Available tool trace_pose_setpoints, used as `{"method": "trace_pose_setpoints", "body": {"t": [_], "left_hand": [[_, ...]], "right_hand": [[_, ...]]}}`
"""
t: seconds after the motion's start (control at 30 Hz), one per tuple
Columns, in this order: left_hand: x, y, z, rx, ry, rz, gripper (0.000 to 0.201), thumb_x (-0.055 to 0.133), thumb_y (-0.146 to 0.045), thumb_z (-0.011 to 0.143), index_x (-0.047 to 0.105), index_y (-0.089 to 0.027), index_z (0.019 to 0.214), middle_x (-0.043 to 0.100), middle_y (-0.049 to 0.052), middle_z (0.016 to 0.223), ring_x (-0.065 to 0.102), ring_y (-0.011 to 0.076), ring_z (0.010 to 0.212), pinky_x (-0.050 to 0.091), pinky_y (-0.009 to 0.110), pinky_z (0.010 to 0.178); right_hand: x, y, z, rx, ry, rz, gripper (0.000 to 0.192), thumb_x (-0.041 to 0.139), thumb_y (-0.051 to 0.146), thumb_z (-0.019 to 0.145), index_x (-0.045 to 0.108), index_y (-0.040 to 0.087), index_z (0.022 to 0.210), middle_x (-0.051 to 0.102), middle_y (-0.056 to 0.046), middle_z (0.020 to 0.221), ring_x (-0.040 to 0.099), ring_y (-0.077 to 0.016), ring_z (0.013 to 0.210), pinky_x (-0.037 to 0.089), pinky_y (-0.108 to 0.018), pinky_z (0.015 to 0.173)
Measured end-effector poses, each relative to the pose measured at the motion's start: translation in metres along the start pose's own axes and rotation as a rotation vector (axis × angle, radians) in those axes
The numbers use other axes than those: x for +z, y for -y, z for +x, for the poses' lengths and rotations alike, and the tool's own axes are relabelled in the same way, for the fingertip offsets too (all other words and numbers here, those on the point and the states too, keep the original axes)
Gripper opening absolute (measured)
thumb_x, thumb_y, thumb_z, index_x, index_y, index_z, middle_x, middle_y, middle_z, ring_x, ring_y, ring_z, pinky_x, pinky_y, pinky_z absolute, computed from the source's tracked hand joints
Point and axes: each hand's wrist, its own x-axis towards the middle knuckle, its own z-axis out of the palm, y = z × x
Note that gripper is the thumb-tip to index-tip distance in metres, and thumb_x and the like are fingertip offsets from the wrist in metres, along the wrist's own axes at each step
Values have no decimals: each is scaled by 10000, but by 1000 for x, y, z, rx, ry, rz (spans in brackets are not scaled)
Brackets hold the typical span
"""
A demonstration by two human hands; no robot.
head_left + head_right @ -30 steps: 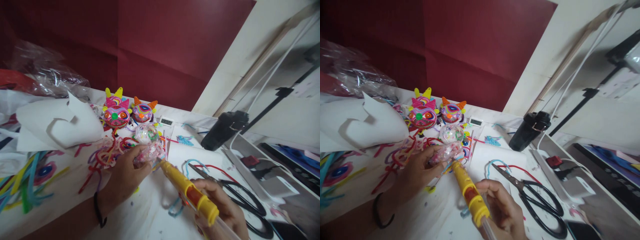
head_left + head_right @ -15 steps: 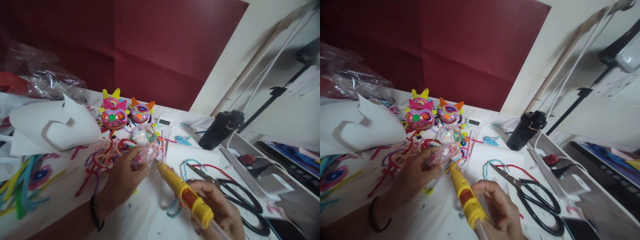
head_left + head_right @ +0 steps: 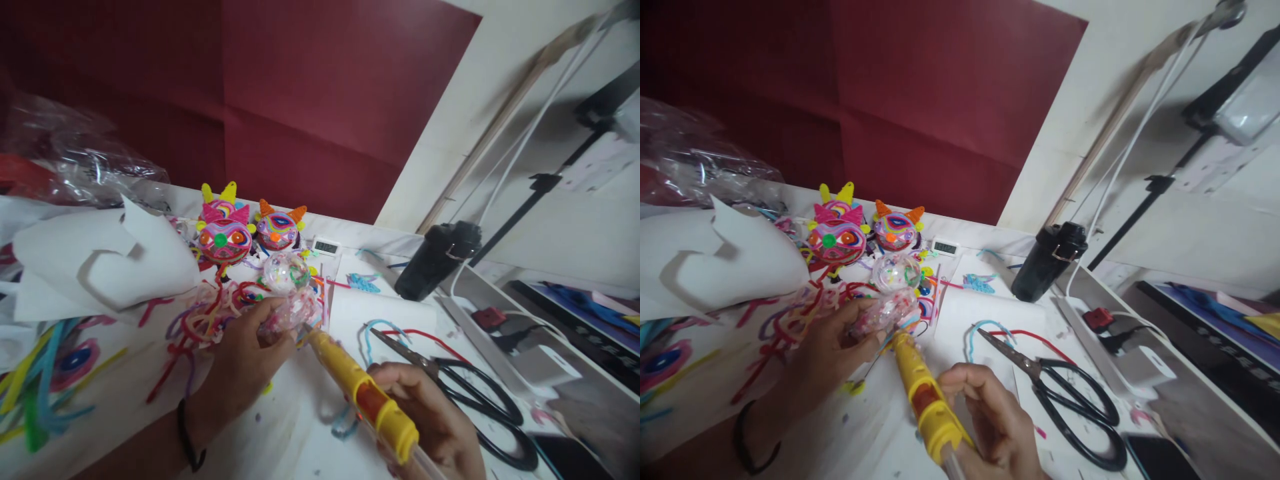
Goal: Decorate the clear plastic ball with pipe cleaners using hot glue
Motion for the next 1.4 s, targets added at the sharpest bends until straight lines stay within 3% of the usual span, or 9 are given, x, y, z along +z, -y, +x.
{"method": "trace_pose_setpoints", "body": {"t": [0.17, 0.37, 0.53, 0.7, 0.83, 1.1, 1.4], "left_hand": [[0, 1, 0, 32, 1, 14, 374, 552, -313, 696, 668, -159, 1016, 660, -4, 681, 595, 166, 554, 467, 256, 519], [0, 2, 2, 43, -31, -2, 354, 555, -288, 681, 669, -173, 996, 662, -21, 682, 590, 148, 530, 464, 232, 494], [-1, 0, 1, 42, -72, 40, 334, 560, -284, 662, 674, -177, 957, 655, -21, 649, 591, 157, 534, 481, 241, 517], [-1, -1, 0, 44, -42, -46, 321, 577, -304, 681, 668, -180, 963, 638, -26, 648, 583, 155, 526, 472, 240, 500], [1, 4, 0, 27, -54, -22, 360, 580, -341, 698, 656, -157, 998, 626, -22, 644, 564, 151, 509, 458, 244, 483], [1, 7, 1, 23, -62, -2, 361, 585, -327, 685, 655, -157, 996, 636, -29, 610, 581, 158, 503, 472, 247, 487], [1, 11, 0, 33, -83, -1, 357, 598, -340, 684, 650, -172, 995, 646, -25, 653, 597, 164, 539, 479, 251, 502]], "right_hand": [[7, 4, 1, 58, 2, 81, 347, 836, 404, 643, 714, 271, 939, 638, -37, 716, 559, -116, 577, 309, -134, 353], [5, 2, 4, -11, -52, 41, 316, 797, 413, 695, 684, 275, 956, 630, -43, 742, 602, -151, 671, 298, -129, 355], [0, 1, 4, 17, -27, 0, 354, 778, 435, 716, 651, 264, 999, 657, -48, 799, 520, -84, 511, 314, -130, 342], [4, 6, 7, 51, -65, 26, 370, 780, 473, 703, 634, 282, 984, 675, -30, 842, 514, -69, 518, 381, -129, 397], [7, 8, 7, 54, -51, 62, 385, 781, 493, 700, 630, 283, 985, 648, -4, 797, 435, -35, 454, 352, -110, 376], [5, 2, 5, 61, 28, 162, 422, 812, 453, 669, 640, 228, 982, 624, -30, 755, 512, -84, 516, 349, -128, 360], [3, 3, 10, 55, 7, 139, 470, 786, 538, 663, 601, 243, 978, 643, -34, 830, 390, -56, 441, 310, -153, 346]]}}
